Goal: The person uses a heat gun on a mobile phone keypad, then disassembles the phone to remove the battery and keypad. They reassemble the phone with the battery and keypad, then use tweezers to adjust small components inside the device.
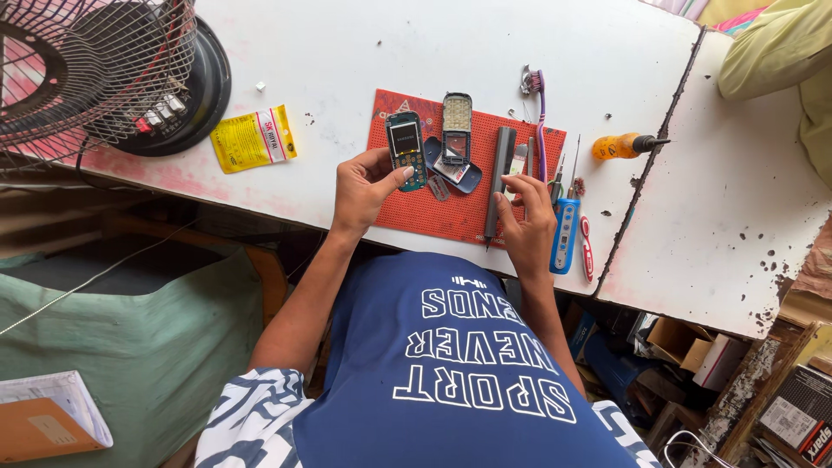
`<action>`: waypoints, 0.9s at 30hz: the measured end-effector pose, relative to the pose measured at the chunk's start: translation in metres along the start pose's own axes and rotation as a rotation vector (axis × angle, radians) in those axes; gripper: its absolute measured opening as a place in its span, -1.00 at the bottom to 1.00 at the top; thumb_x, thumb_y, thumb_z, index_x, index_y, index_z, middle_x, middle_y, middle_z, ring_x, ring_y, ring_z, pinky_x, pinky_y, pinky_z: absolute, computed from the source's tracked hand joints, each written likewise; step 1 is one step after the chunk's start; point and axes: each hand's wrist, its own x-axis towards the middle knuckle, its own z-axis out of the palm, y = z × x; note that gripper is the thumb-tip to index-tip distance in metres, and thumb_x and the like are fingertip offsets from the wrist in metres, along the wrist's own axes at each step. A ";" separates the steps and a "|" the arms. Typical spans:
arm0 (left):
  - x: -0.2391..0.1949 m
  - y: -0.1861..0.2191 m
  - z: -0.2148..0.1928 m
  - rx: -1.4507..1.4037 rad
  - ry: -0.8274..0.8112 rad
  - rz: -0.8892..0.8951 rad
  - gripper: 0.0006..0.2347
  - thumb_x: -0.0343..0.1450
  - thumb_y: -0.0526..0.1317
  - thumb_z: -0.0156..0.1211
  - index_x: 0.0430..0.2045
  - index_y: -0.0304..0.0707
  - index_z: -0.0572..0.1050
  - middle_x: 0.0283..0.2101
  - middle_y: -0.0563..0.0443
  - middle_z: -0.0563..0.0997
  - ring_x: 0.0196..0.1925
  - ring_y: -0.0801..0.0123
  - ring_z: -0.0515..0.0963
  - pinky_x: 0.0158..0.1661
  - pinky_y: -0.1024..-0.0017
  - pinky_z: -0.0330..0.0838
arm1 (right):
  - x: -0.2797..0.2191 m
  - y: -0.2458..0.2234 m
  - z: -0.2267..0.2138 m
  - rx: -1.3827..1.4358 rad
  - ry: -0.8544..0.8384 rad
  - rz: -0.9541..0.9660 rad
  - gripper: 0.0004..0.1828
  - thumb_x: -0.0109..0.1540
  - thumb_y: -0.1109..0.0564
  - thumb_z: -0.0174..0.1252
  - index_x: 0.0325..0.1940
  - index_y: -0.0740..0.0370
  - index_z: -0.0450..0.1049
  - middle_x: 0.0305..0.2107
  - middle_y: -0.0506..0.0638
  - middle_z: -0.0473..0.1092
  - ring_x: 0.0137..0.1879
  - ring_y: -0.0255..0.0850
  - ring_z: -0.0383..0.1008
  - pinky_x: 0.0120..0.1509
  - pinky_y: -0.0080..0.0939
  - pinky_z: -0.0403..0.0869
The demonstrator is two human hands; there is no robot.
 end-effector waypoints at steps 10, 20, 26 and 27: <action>-0.015 0.016 0.016 0.033 -0.107 -0.068 -0.77 0.40 -0.40 0.34 -0.07 -0.49 0.59 -0.24 -0.13 0.73 -0.21 0.42 0.73 -0.13 0.47 0.67 | 0.016 -0.026 0.038 0.844 -0.383 0.329 -0.72 0.35 0.15 0.20 0.11 0.33 0.50 -0.11 0.03 0.54 -0.02 -0.31 0.54 0.10 -0.30 0.55; -0.025 0.019 0.025 0.014 -0.103 -0.047 -0.75 0.40 -0.38 0.36 -0.05 -0.49 0.58 -0.20 -0.15 0.73 -0.16 0.39 0.74 -0.09 0.47 0.67 | 0.012 -0.016 0.039 0.913 -0.381 0.330 -0.77 0.34 0.16 0.25 0.03 0.36 0.55 -0.19 0.05 0.56 -0.06 -0.30 0.56 0.10 -0.26 0.57; -0.023 0.016 0.025 0.027 -0.114 -0.065 -0.73 0.40 -0.38 0.36 -0.04 -0.49 0.57 -0.19 -0.16 0.73 -0.15 0.37 0.74 -0.08 0.46 0.67 | 0.011 -0.014 0.040 0.953 -0.375 0.345 -0.76 0.34 0.18 0.25 0.04 0.36 0.55 -0.18 0.05 0.56 -0.05 -0.30 0.56 0.10 -0.27 0.57; -0.023 0.016 0.025 0.015 -0.118 -0.064 -0.73 0.40 -0.38 0.36 -0.03 -0.50 0.57 -0.19 -0.16 0.73 -0.15 0.37 0.73 -0.08 0.45 0.67 | 0.012 -0.013 0.040 0.963 -0.373 0.345 -0.76 0.34 0.18 0.25 0.04 0.37 0.55 -0.18 0.06 0.56 -0.04 -0.30 0.56 0.10 -0.27 0.57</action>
